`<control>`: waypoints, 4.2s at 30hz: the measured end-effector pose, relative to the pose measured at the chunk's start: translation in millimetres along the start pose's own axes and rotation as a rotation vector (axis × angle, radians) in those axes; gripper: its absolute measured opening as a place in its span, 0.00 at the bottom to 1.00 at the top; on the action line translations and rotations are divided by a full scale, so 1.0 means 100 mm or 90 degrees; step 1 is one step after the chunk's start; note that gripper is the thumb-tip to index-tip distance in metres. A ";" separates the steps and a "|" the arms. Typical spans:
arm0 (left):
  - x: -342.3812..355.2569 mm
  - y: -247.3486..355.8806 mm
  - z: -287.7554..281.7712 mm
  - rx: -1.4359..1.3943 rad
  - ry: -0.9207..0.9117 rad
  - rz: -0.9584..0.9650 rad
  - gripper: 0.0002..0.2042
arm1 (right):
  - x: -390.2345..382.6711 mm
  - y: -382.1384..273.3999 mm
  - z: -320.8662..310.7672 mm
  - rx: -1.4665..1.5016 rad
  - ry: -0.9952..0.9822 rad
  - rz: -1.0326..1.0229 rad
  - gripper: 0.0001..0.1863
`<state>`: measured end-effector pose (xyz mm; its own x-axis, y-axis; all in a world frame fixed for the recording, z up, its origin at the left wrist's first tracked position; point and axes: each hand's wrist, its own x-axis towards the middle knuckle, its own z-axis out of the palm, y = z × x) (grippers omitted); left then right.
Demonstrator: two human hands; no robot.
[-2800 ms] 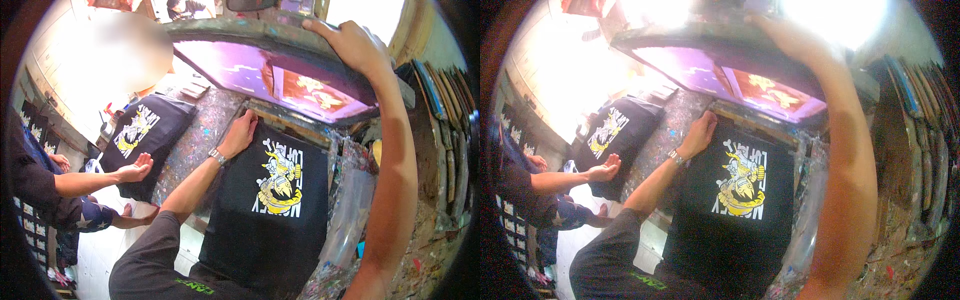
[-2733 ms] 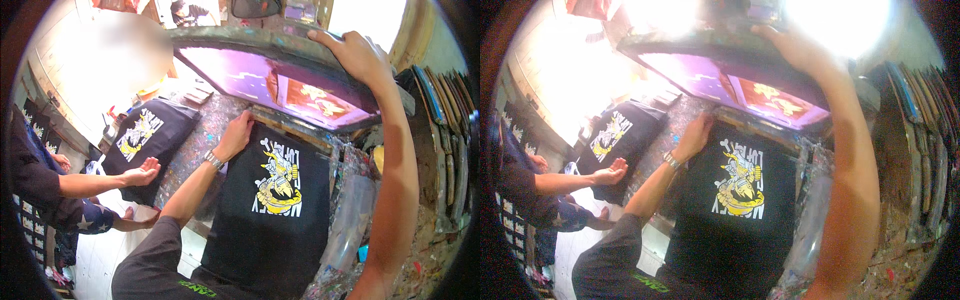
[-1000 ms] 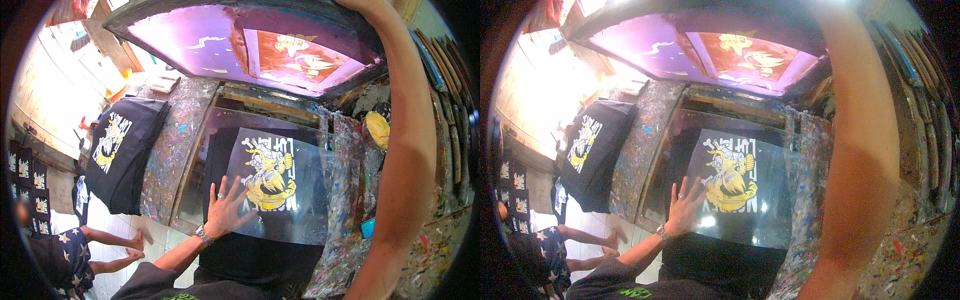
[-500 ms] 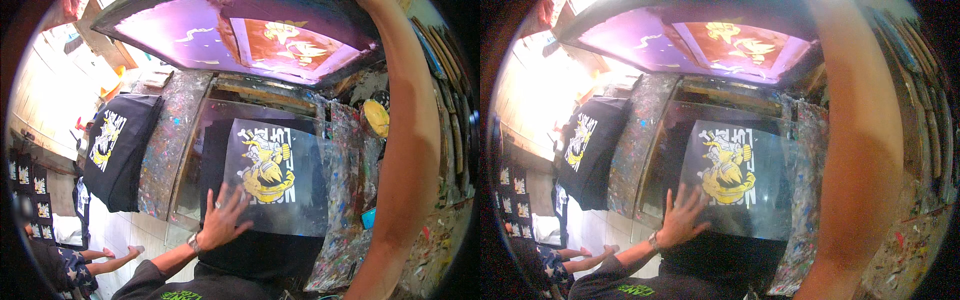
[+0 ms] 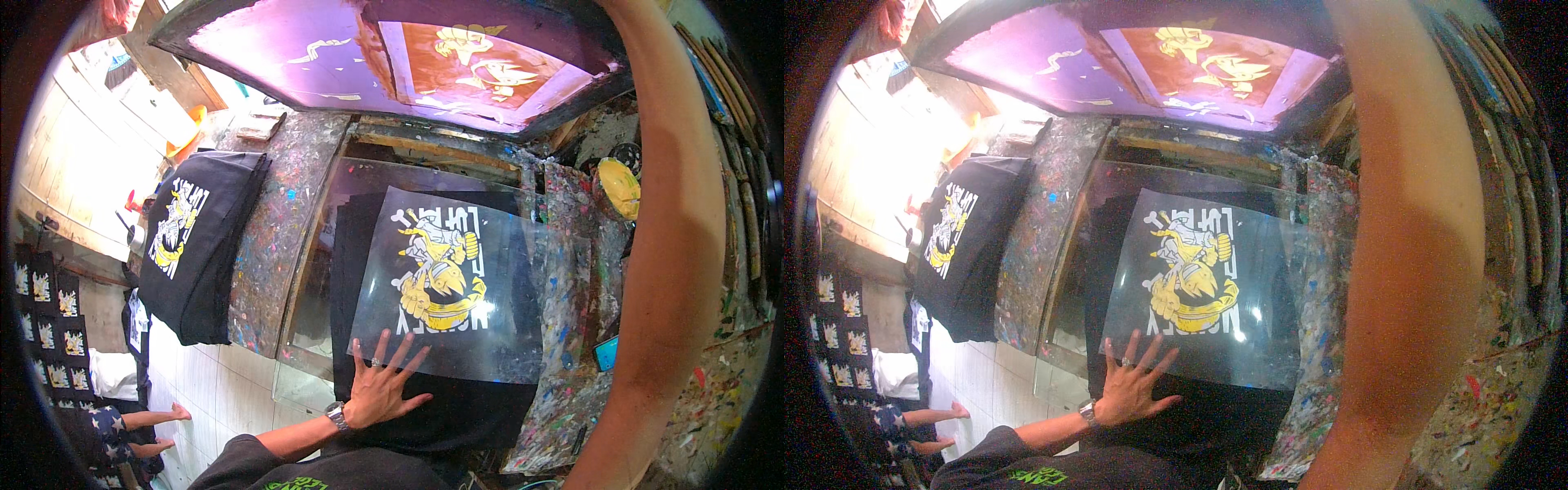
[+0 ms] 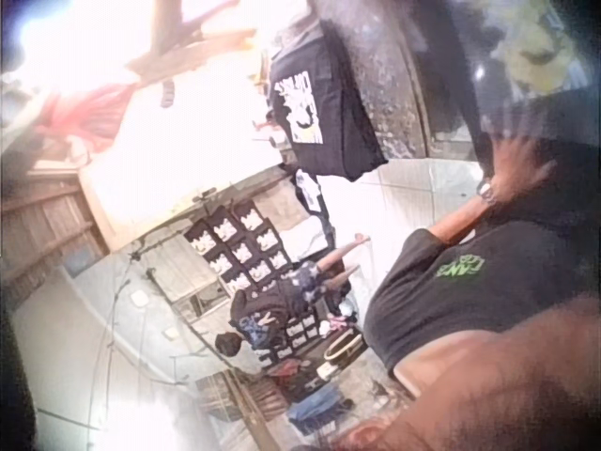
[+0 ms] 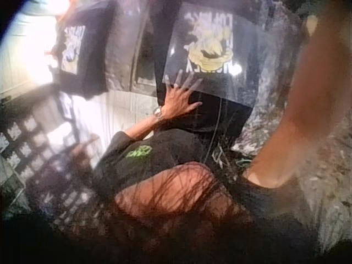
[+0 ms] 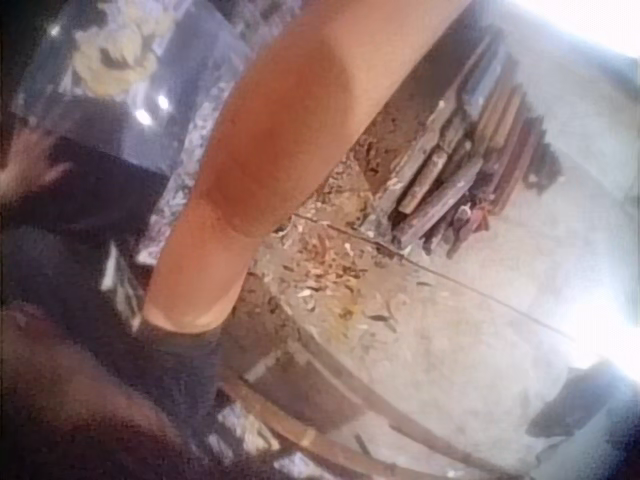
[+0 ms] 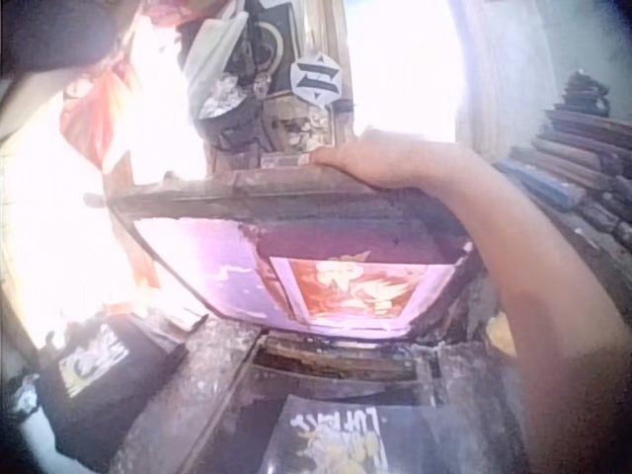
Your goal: The person performs screen printing on black t-shirts using a squeegee and a screen frame. They repeatedly apply yellow ink to the screen, pull it across the fabric, and lift the frame to reveal the printed design. Another person assists by moving finished shirts aside.
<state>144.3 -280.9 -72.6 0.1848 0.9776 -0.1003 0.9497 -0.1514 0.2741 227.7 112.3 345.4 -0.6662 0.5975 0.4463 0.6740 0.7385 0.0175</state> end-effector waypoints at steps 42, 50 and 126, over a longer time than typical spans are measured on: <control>-0.08 -0.59 -0.22 -0.017 -0.045 0.180 0.39 | 0.25 0.29 0.06 0.030 0.055 -0.011 0.33; -0.19 -0.37 -0.10 -0.026 -0.052 0.129 0.41 | 0.11 0.13 0.04 -0.046 0.064 0.044 0.38; -0.14 -1.39 -0.60 -0.059 0.178 0.027 0.22 | -2.97 -1.37 2.16 0.142 -0.279 0.077 0.19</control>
<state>-5.5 -264.9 -52.1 0.1351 0.9747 0.1779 0.9129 -0.1922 0.3600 264.0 -99.2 16.7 -0.6911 0.7226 0.0151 0.7019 0.6761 -0.2241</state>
